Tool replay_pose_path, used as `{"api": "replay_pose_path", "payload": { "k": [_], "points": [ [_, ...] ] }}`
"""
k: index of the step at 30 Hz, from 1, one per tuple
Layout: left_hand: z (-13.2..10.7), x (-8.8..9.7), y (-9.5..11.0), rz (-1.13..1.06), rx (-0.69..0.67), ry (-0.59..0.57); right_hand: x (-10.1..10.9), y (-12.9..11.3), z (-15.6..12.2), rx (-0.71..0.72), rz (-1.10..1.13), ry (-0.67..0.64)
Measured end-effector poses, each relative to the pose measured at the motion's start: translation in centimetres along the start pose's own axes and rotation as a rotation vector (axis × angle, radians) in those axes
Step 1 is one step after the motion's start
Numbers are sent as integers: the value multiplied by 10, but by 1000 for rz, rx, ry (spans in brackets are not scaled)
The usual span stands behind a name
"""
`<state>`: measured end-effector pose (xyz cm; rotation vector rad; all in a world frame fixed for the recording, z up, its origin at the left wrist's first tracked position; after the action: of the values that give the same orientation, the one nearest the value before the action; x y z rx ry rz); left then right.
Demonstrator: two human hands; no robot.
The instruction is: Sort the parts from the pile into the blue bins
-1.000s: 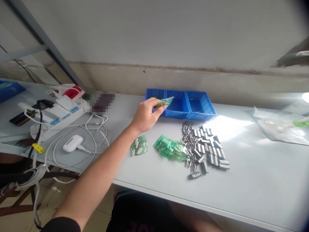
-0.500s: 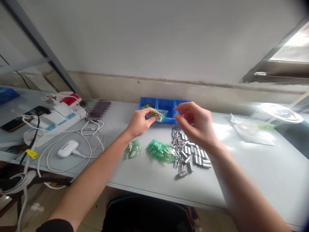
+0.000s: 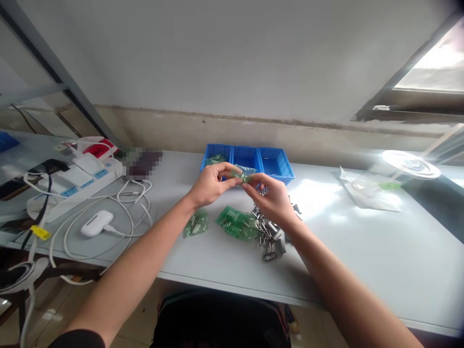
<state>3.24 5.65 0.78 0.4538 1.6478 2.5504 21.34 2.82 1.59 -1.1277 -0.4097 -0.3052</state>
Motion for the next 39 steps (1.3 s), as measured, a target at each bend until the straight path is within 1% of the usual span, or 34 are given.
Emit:
{"api": "replay_pose_path", "payload": {
  "k": [3,6,8,10,13,14,15,17,19,22,26,29,32,35,39],
  "points": [
    [0,1,2,61,-27,-14,1,-1,-1,-13,25,19],
    [1,1,8,152,-101,-15,1,-1,-1,-6,36,25],
    [1,2,11,206,-151,21,0,1,0,-23,29,34],
    [1,9,14,302,-220,127,0,5,0,-42,-3,40],
    [-2,27,18,607,-362,356,-1,7,0,-5,-136,28],
    [-2,33,18,736,-387,396,-2,7,-1,25,-192,20],
    [-2,37,17,859,-385,402,-3,7,-2,55,-246,6],
    [1,43,11,1043,-322,357,-7,6,-4,113,-339,-51],
    [2,46,7,1117,-251,307,-12,4,-7,163,-416,-150],
    [2,41,5,1095,-226,230,-20,-4,-15,238,-510,-310],
    [2,27,-2,1096,-206,79,-34,-16,-26,322,-591,-481],
    [2,25,-9,1094,-153,14,-43,-18,-31,347,-646,-512],
    [2,27,-11,1089,-132,-9,-49,-17,-33,357,-652,-506],
    [2,26,-5,1094,-159,-1,-50,-15,-32,360,-637,-493],
    [0,22,7,1096,-259,39,-49,-15,-29,369,-617,-468]
  ]
}}
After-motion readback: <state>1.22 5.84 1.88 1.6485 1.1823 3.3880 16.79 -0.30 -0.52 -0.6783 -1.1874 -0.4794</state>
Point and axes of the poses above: each hand's wrist, its own z-axis towards the middle knuckle, its own x-axis out of the back of the hand, y = z × x, the point moved 5 cm from there along z, towards the middle knuckle, and after that the axes turned 6 degrees about -x, right-handed, at the moved point
